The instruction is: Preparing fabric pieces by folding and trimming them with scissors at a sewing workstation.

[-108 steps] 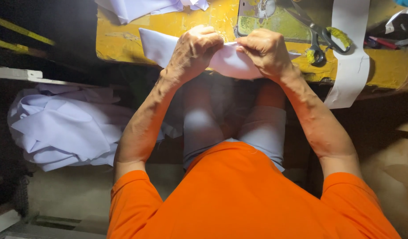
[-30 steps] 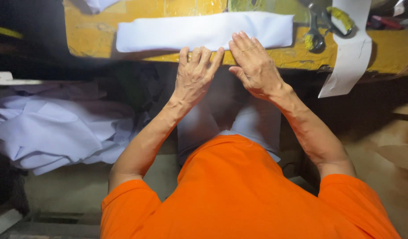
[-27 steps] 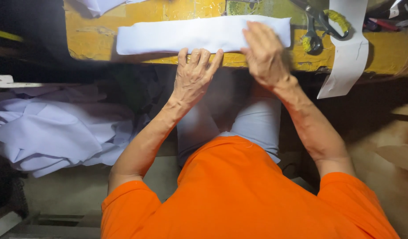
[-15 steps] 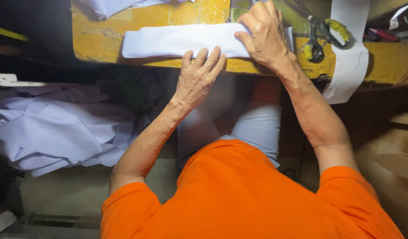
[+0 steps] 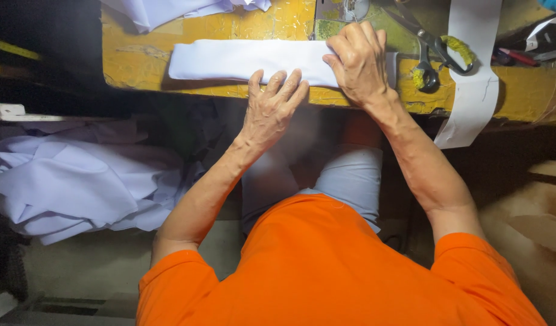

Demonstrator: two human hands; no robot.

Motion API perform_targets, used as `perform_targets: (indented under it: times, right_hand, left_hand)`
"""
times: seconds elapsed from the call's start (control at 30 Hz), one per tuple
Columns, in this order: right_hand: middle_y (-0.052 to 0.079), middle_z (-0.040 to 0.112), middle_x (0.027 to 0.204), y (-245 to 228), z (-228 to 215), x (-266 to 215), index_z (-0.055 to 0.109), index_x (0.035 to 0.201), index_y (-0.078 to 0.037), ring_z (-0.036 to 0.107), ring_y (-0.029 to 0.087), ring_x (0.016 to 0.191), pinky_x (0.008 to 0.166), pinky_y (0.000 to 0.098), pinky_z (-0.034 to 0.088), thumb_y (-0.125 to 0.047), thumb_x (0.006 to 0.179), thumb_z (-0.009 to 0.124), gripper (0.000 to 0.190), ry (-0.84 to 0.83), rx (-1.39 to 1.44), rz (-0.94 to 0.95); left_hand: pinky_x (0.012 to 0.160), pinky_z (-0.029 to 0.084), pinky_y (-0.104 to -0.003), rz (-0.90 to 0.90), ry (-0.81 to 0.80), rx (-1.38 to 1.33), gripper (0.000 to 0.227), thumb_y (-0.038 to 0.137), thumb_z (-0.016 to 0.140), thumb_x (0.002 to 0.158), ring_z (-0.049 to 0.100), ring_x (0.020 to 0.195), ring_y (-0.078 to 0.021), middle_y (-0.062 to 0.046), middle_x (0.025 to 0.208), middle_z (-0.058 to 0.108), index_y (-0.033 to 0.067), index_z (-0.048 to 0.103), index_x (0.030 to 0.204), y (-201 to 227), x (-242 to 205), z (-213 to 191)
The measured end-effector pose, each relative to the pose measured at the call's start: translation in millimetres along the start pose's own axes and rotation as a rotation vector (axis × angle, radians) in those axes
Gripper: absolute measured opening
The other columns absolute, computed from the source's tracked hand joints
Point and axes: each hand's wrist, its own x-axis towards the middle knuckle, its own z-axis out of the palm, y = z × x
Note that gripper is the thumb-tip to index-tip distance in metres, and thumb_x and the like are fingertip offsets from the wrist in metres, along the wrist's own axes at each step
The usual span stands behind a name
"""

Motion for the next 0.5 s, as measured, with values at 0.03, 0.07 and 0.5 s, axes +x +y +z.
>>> perform_targets:
  times: [0.03, 0.07, 0.5]
  right_hand:
    - [0.008, 0.058, 0.093, -2.0, -2.2, -0.6, 0.071, 0.101, -0.008, 0.050, 0.026, 0.085, 0.071, 0.0398, 0.036, -0.023, 0.092, 0.084, 0.022, -0.008, 0.022, -0.005]
    - [0.011, 0.056, 0.095, -4.1, -4.4, -1.2, 0.067, 0.104, -0.005, 0.050, 0.027, 0.086, 0.070, 0.0398, 0.041, -0.020, 0.091, 0.085, 0.027, -0.017, 0.043, -0.010]
    - [0.007, 0.050, 0.075, -69.9, -53.3, -48.2, 0.064, 0.089, -0.010, 0.050, 0.031, 0.059, 0.053, 0.0417, 0.041, -0.014, 0.099, 0.080, 0.020, 0.002, 0.214, 0.155]
  left_hand:
    - [0.095, 0.042, -0.049, -0.011, 0.019, -0.013, 0.033, 0.000, 0.069, 0.090, 0.063, 0.110, -0.0242, -0.005, 0.129, 0.066, 0.0140, 0.068, 0.119, 0.0, 0.9, 0.1]
    - [0.095, 0.041, -0.048, -0.021, 0.038, -0.026, 0.029, 0.000, 0.065, 0.091, 0.063, 0.110, -0.0241, -0.004, 0.128, 0.066, 0.0139, 0.068, 0.116, 0.1, 1.7, 0.1]
    - [0.084, 0.039, -0.036, -0.136, -0.215, 0.078, 0.079, 0.010, 0.063, 0.087, 0.053, 0.121, -0.0209, 0.007, 0.165, 0.039, 0.0266, 0.040, 0.160, -1.9, 13.6, -0.2]
